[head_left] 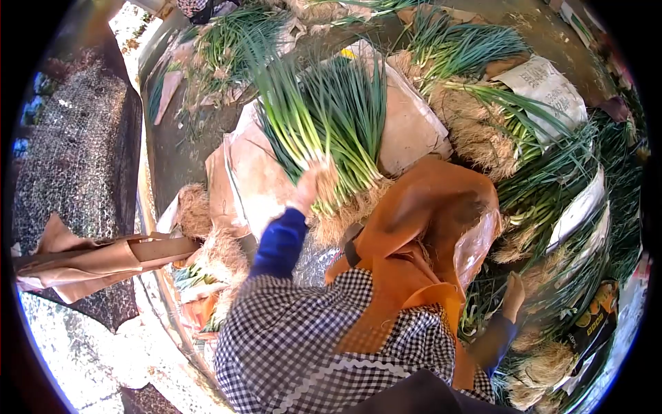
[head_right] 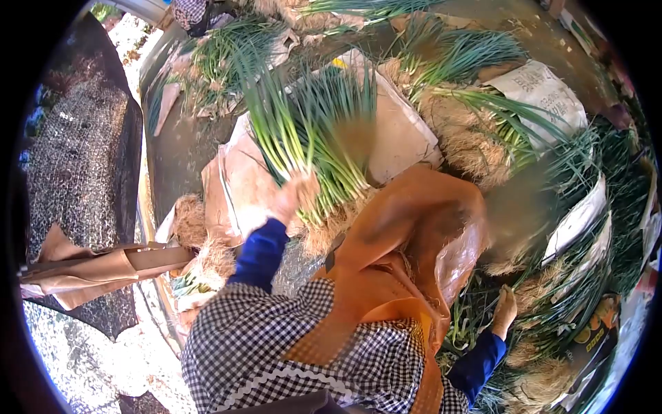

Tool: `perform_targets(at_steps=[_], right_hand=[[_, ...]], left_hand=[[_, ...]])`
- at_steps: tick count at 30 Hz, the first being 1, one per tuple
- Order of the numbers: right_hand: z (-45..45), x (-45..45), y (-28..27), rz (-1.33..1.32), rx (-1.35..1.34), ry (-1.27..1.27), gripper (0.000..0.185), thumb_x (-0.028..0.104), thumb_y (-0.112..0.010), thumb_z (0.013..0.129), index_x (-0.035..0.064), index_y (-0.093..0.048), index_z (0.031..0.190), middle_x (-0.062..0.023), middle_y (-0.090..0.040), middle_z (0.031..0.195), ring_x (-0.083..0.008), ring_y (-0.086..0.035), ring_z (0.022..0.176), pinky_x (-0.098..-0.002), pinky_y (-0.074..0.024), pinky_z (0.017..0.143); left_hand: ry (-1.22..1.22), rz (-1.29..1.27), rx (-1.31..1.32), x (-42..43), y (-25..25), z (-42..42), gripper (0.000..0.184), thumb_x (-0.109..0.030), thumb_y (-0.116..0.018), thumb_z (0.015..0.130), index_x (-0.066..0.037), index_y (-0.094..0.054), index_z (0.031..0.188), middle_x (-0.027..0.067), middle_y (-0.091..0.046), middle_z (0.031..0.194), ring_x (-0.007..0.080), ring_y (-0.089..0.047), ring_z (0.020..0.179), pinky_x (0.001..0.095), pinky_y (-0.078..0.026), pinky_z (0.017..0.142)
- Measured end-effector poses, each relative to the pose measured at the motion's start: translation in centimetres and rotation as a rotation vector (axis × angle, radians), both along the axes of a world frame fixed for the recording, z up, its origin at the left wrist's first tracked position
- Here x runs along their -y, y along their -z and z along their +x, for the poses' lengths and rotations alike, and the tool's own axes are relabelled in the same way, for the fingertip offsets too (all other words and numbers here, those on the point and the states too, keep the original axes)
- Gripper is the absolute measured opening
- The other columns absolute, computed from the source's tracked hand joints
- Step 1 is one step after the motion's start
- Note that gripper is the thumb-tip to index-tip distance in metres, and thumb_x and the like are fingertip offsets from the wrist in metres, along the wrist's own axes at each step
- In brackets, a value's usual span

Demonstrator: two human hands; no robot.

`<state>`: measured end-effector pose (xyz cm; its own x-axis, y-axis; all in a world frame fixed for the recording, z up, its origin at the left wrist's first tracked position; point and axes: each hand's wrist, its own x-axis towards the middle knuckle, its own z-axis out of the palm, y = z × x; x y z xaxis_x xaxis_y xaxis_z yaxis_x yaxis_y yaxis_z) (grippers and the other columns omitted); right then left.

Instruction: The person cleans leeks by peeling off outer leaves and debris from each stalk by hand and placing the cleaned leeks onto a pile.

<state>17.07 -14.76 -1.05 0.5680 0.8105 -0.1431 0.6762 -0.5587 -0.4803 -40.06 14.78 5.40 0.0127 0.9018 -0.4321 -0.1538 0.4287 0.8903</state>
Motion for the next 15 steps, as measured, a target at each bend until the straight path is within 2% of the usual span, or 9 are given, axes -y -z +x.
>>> perform_targets(at_steps=[1, 3, 4, 6, 8, 10, 12, 13, 15], right_hand=[[-0.4, 0.2, -0.3, -0.084, -0.013, 0.031, 0.028, 0.023, -0.049, 0.09, 0.0056, -0.06, 0.108, -0.0139, -0.063, 0.104, -0.0279, -0.06, 0.096, -0.0339, -0.046, 0.083], [-0.9, 0.4, -0.6, -0.159, -0.026, 0.038, 0.028, 0.023, -0.049, 0.09, 0.0055, -0.06, 0.108, -0.0141, -0.064, 0.103, -0.027, -0.061, 0.095, -0.0335, -0.0462, 0.083], [-1.3, 0.2, -1.2, -0.209, -0.045, 0.049, 0.028, 0.023, -0.049, 0.09, 0.0053, -0.06, 0.108, -0.0144, -0.064, 0.103, -0.0261, -0.061, 0.094, -0.0331, -0.0464, 0.082], [-1.6, -0.9, -1.5, -0.238, -0.013, 0.018, 0.029, 0.024, -0.048, 0.09, 0.0053, -0.06, 0.108, -0.0148, -0.064, 0.101, -0.025, -0.062, 0.092, -0.0327, -0.0467, 0.082], [-1.8, -2.4, -1.4, -0.091, -0.221, 0.109, 0.029, 0.02, -0.05, 0.09, 0.0037, -0.058, 0.113, -0.0132, -0.063, 0.104, -0.0212, -0.06, 0.097, -0.0301, -0.0458, 0.084], [-2.7, -5.4, -3.0, -0.121, -0.187, 0.163, 0.03, 0.021, -0.05, 0.09, 0.0036, -0.058, 0.113, -0.0135, -0.064, 0.103, -0.0209, -0.06, 0.096, -0.0302, -0.0456, 0.083], [-2.0, -7.2, -2.4, -0.088, 0.01, 0.102, 0.031, 0.023, -0.05, 0.091, 0.0026, -0.059, 0.111, -0.0134, -0.063, 0.104, -0.0212, -0.06, 0.093, -0.0298, -0.0452, 0.081], [-3.9, -8.9, -4.9, 0.196, -0.062, 0.172, 0.03, 0.023, -0.051, 0.09, 0.0022, -0.06, 0.11, -0.0124, -0.064, 0.103, -0.0218, -0.059, 0.091, -0.0297, -0.0446, 0.081], [-1.0, -10.5, -1.8, 0.406, -0.207, 0.34, 0.03, 0.026, -0.053, 0.091, -0.0001, -0.061, 0.104, -0.008, -0.064, 0.087, -0.0132, -0.06, 0.074, -0.0253, -0.0462, 0.067]], left_hand=[[0.037, -0.116, 0.289, 1.1, 6.1, -1.3, 0.022, -0.019, -0.058, 0.083, -0.007, -0.056, 0.103, 0.0045, -0.061, 0.085, 0.0172, -0.06, 0.077, 0.0285, -0.051, 0.066], [-0.221, -0.335, 0.437, 5.2, 16.6, -2.1, 0.02, -0.013, -0.057, 0.083, -0.007, -0.056, 0.102, 0.005, -0.062, 0.085, 0.0217, -0.062, 0.079, 0.0329, -0.053, 0.072], [-0.238, -0.526, 0.465, 6.0, 17.6, -2.1, 0.016, -0.011, -0.057, 0.083, -0.009, -0.057, 0.099, 0.0054, -0.063, 0.086, 0.022, -0.063, 0.077, 0.0339, -0.053, 0.073], [-0.301, -0.556, 0.49, 6.9, 19.6, -2.2, 0.013, -0.012, -0.059, 0.082, -0.009, -0.058, 0.095, 0.005, -0.065, 0.086, 0.0204, -0.063, 0.074, 0.0326, -0.054, 0.067], [-0.381, -0.662, 0.33, 6.8, 19.9, -1.7, 0.009, -0.016, -0.061, 0.082, -0.009, -0.059, 0.088, 0.0024, -0.062, 0.074, 0.0191, -0.06, 0.064, 0.031, -0.05, 0.057], [-0.266, -0.665, 0.064, 7.5, 21.6, -2.8, 0.028, -0.023, -0.057, 0.085, -0.012, -0.055, 0.111, 0.0024, -0.061, 0.099, 0.0187, -0.056, 0.084, 0.0352, -0.046, 0.071], [-0.201, -0.541, -0.193, 8.3, 21.8, -2.7, 0.033, -0.022, -0.057, 0.085, -0.008, -0.052, 0.115, 0.0051, -0.058, 0.105, 0.0203, -0.053, 0.09, 0.0346, -0.043, 0.077], [-0.224, -0.427, -0.328, 8.4, 21.3, -2.5, 0.035, -0.021, -0.056, 0.085, -0.007, -0.051, 0.116, 0.0064, -0.057, 0.107, 0.0211, -0.052, 0.093, 0.0343, -0.042, 0.08], [-0.345, -0.19, -0.555, 9.0, 19.4, -1.3, 0.039, -0.02, -0.055, 0.085, -0.003, -0.049, 0.12, 0.0091, -0.054, 0.113, 0.0227, -0.05, 0.099, 0.0336, -0.04, 0.086]])
